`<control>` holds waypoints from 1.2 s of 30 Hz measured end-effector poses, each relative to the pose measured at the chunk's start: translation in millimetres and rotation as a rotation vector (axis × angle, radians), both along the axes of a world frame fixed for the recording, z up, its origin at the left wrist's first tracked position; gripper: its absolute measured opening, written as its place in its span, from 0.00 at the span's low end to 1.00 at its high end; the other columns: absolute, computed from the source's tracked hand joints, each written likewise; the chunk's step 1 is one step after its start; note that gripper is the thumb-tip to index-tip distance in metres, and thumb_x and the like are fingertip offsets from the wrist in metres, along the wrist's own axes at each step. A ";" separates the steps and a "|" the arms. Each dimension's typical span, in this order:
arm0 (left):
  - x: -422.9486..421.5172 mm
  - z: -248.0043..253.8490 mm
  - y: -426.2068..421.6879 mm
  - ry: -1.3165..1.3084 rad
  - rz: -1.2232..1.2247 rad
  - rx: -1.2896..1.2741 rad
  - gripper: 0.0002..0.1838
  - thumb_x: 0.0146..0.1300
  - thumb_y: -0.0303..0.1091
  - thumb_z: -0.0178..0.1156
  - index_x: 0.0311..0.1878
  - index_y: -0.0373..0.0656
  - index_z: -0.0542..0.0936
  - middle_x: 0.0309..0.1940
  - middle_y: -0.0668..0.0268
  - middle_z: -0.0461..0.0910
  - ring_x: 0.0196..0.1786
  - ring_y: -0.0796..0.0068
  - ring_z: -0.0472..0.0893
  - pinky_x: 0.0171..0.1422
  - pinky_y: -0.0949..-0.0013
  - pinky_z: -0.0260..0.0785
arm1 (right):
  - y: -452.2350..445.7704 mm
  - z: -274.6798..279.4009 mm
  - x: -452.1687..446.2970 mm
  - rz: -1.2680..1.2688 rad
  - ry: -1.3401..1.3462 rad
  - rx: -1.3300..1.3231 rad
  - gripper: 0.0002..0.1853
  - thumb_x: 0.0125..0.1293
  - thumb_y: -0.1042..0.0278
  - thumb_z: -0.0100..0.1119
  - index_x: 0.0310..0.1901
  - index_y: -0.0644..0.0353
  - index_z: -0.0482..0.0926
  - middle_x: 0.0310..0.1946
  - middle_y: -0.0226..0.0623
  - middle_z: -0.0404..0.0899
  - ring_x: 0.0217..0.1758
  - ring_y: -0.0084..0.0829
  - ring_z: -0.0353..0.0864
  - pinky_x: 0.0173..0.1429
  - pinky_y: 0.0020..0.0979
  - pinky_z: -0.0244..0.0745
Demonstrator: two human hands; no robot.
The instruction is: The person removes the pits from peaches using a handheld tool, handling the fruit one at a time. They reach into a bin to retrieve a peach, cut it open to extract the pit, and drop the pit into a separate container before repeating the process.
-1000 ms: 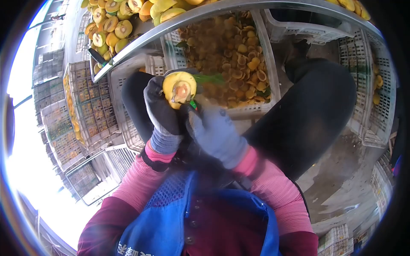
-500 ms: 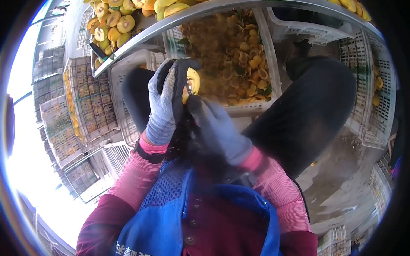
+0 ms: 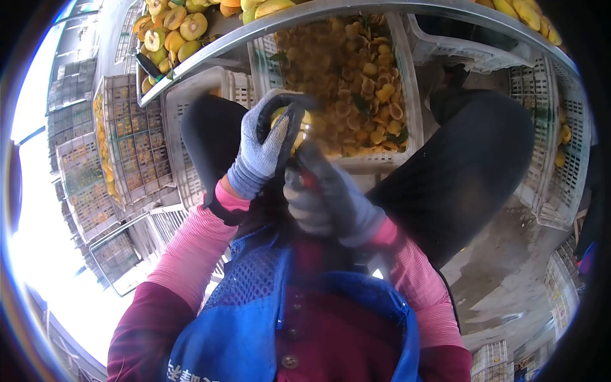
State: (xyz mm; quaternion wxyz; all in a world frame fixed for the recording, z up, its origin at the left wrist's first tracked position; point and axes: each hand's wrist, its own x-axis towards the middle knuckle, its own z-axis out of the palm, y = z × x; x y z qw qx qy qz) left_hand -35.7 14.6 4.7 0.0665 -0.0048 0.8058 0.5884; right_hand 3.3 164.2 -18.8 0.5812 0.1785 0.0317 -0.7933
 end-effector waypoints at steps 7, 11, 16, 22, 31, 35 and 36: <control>11.6 -25.4 -14.2 0.231 -0.172 0.012 0.13 0.60 0.35 0.55 0.41 0.35 0.78 0.32 0.63 0.76 0.37 0.76 0.76 0.43 0.73 0.68 | 1.1 9.4 1.1 0.095 0.132 0.133 0.24 0.66 0.35 0.42 0.29 0.48 0.69 0.11 0.19 0.54 0.09 0.16 0.51 0.11 0.21 0.44; 12.5 -15.6 -5.3 0.053 -0.022 0.076 0.13 0.63 0.36 0.53 0.40 0.35 0.79 0.34 0.63 0.78 0.38 0.77 0.76 0.44 0.73 0.68 | -4.2 -2.8 4.2 0.056 -0.114 -0.233 0.24 0.68 0.35 0.39 0.31 0.48 0.71 0.12 0.19 0.54 0.09 0.16 0.51 0.11 0.20 0.47; 4.5 -15.4 -4.7 0.124 -0.114 0.062 0.13 0.63 0.36 0.53 0.41 0.35 0.78 0.34 0.63 0.78 0.37 0.76 0.77 0.43 0.73 0.69 | -6.7 -11.8 5.4 -0.020 -0.205 -0.487 0.24 0.69 0.37 0.37 0.34 0.49 0.73 0.13 0.21 0.58 0.09 0.17 0.54 0.10 0.21 0.50; 17.7 -12.1 12.6 0.054 0.143 0.257 0.13 0.57 0.37 0.59 0.39 0.37 0.78 0.32 0.60 0.77 0.34 0.71 0.79 0.39 0.69 0.71 | -7.9 -18.2 8.6 -0.066 -0.106 -0.532 0.25 0.69 0.37 0.36 0.36 0.51 0.72 0.14 0.22 0.60 0.09 0.17 0.57 0.10 0.20 0.52; 16.7 -19.4 -8.4 -0.408 0.643 0.818 0.22 0.65 0.53 0.52 0.39 0.40 0.78 0.31 0.66 0.80 0.33 0.71 0.80 0.38 0.70 0.74 | -9.4 -27.2 2.8 -0.270 -0.159 -0.309 0.26 0.72 0.42 0.36 0.36 0.58 0.74 0.12 0.23 0.57 0.08 0.15 0.54 0.08 0.19 0.55; 23.0 -19.5 -46.3 -0.500 0.563 0.721 0.30 0.67 0.59 0.43 0.49 0.39 0.76 0.36 0.64 0.82 0.39 0.72 0.83 0.43 0.70 0.78 | -10.4 -42.4 0.5 -0.237 -0.051 -0.230 0.25 0.71 0.42 0.39 0.32 0.56 0.74 0.12 0.23 0.56 0.08 0.17 0.53 0.08 0.21 0.52; 31.3 -9.3 -45.8 -0.343 0.668 0.577 0.28 0.68 0.55 0.46 0.51 0.37 0.75 0.39 0.63 0.80 0.42 0.71 0.82 0.47 0.70 0.77 | -9.9 -40.1 0.0 -0.235 -0.027 -0.135 0.25 0.70 0.42 0.39 0.31 0.55 0.73 0.12 0.23 0.56 0.08 0.17 0.54 0.08 0.21 0.52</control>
